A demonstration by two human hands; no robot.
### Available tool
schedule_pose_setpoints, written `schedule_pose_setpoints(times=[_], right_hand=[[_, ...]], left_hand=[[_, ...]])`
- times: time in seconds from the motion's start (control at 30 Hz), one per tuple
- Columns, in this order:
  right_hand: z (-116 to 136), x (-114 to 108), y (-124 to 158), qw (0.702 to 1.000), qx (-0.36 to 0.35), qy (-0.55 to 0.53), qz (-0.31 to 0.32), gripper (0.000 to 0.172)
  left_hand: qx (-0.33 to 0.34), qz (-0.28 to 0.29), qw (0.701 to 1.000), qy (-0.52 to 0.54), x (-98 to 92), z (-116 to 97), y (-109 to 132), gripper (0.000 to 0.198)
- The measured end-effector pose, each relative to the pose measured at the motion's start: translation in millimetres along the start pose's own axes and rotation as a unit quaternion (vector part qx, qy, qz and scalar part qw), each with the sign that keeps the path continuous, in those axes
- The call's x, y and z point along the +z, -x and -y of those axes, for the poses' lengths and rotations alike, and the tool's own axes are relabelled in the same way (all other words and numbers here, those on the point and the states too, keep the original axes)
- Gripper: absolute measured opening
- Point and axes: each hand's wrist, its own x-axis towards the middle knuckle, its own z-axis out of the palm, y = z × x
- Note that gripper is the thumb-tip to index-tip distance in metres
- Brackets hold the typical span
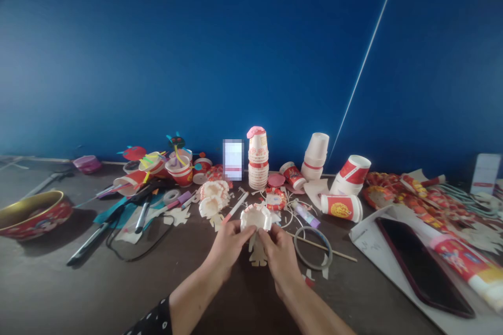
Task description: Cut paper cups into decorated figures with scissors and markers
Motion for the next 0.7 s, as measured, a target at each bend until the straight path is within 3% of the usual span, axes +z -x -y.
schedule_pose_setpoints(times=[0.23,0.43,0.7], right_hand=[[-1.6,-0.5,-1.0,1.000,-0.002,0.028,0.008,0.033],[-2.3,-0.7,-1.4,0.999,0.012,0.021,0.026,0.036],[0.6,0.7,0.1,1.000,0.014,0.010,0.017,0.037]], left_hand=[[0.051,-0.003,0.995,-0.081,-0.9,4.6,-1.9,0.019],[0.056,0.016,0.995,-0.084,-1.1,7.2,-3.5,0.020],[0.041,-0.003,0.993,-0.107,-1.2,4.2,-1.6,0.017]])
